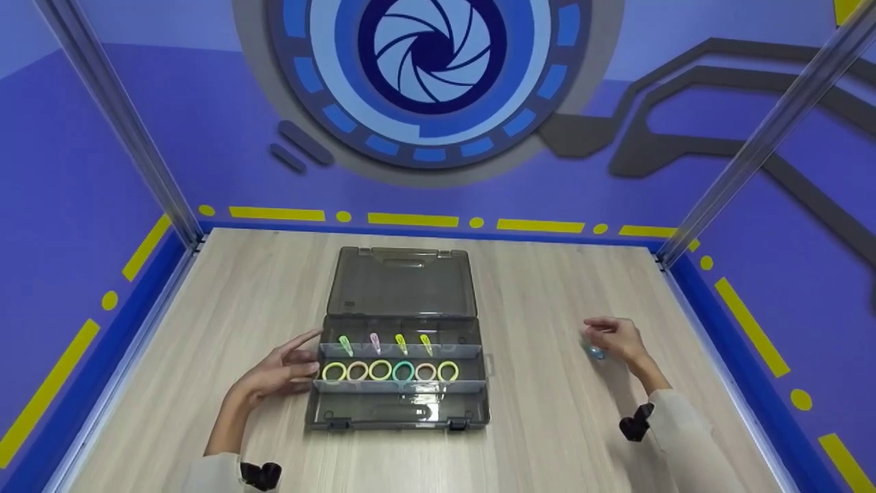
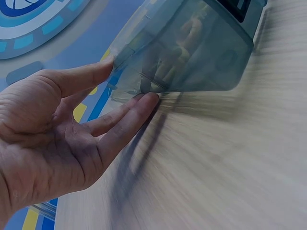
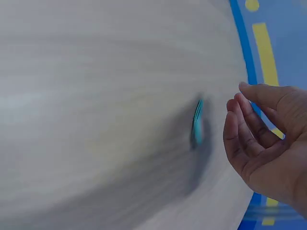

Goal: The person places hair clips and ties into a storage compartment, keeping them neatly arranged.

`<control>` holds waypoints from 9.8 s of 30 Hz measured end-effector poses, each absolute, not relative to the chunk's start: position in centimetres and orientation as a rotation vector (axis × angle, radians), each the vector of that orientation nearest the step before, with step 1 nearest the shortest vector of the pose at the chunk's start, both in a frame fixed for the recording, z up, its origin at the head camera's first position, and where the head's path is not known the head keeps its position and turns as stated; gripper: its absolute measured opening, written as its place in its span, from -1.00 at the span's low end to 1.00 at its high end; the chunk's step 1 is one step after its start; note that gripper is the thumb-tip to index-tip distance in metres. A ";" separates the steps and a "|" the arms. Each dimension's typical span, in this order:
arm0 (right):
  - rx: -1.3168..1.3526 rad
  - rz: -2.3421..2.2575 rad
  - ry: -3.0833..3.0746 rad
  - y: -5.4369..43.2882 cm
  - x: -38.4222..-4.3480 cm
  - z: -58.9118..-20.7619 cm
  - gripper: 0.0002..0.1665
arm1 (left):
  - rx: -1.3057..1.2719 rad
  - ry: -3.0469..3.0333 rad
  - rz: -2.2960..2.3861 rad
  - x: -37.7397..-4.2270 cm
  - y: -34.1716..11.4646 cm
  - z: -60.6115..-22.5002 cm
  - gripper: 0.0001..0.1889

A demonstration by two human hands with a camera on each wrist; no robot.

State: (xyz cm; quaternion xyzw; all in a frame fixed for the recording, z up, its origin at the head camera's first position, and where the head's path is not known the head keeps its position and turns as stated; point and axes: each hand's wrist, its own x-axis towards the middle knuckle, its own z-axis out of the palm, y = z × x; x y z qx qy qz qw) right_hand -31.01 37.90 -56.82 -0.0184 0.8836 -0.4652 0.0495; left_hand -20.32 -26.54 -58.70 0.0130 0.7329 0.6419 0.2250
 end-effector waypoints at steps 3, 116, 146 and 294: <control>-0.063 -1.301 2.807 39.0 -30.6 -57.5 -0.65 | 0.026 2.023 1.765 -20.3 -26.5 -58.7 -0.16; -0.462 -1.428 2.398 32.1 -28.9 -56.2 -0.49 | 0.021 2.002 1.780 -19.8 -26.5 -58.4 -0.15; -0.515 -1.452 2.231 21.9 -31.8 -54.0 -0.42 | 0.037 2.005 1.779 -20.1 -26.6 -58.3 -0.17; -0.706 -1.365 2.688 28.8 -32.0 -57.1 -0.51 | 0.238 2.409 1.659 -19.1 -27.7 -58.2 -0.34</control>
